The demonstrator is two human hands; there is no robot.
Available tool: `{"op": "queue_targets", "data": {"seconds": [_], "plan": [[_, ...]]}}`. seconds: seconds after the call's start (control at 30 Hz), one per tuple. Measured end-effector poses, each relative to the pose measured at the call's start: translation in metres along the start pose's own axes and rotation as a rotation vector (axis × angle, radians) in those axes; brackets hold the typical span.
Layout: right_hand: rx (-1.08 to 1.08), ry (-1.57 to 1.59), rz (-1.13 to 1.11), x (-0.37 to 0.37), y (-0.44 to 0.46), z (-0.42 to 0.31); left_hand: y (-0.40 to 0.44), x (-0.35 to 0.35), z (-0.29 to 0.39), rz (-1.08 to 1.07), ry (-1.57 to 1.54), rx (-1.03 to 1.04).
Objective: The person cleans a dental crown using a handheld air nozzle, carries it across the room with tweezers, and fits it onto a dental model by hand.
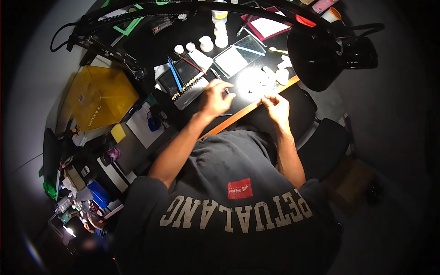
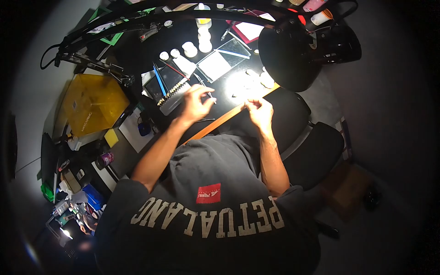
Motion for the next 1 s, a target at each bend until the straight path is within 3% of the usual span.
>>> {"op": "queue_targets", "data": {"seconds": [0.07,0.1,0.17,0.43,0.5,0.67,0.77,1.0], "plan": [[-0.027,-0.023,0.019,-0.005,0.006,0.008,0.011,0.043,0.008,-0.013,0.050,0.085],[-0.044,-0.022,0.028,-0.007,0.004,0.005,0.018,0.050,0.022,0.037,0.084,0.263],[-0.073,-0.019,0.048,-0.007,-0.003,-0.007,0.024,0.069,0.036,-0.042,0.139,0.123],[0.063,0.277,-0.010,-0.014,-0.033,-0.023,0.012,0.081,0.009,-0.024,0.009,0.169],[0.040,0.356,-0.024,-0.012,-0.036,-0.022,0.003,0.069,0.004,-0.099,0.014,0.100],[-0.072,0.426,-0.127,0.002,-0.037,-0.024,-0.025,0.021,0.022,-0.346,-0.277,-0.376],[-0.047,0.443,-0.282,0.013,-0.046,-0.037,-0.044,0.009,0.013,-0.389,-0.506,-0.387],[0.040,0.530,-0.505,0.039,-0.068,-0.037,-0.058,-0.010,0.025,-0.432,-0.602,-0.393]]}}
Point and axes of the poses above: each hand's wrist, its own y-axis towards the middle knuckle, its own x-axis out of the palm, z = x × y, the point moved 2 cm from there along y, towards the middle knuckle, and after that the axes turned 4 degrees about y, right-handed, at the moved point
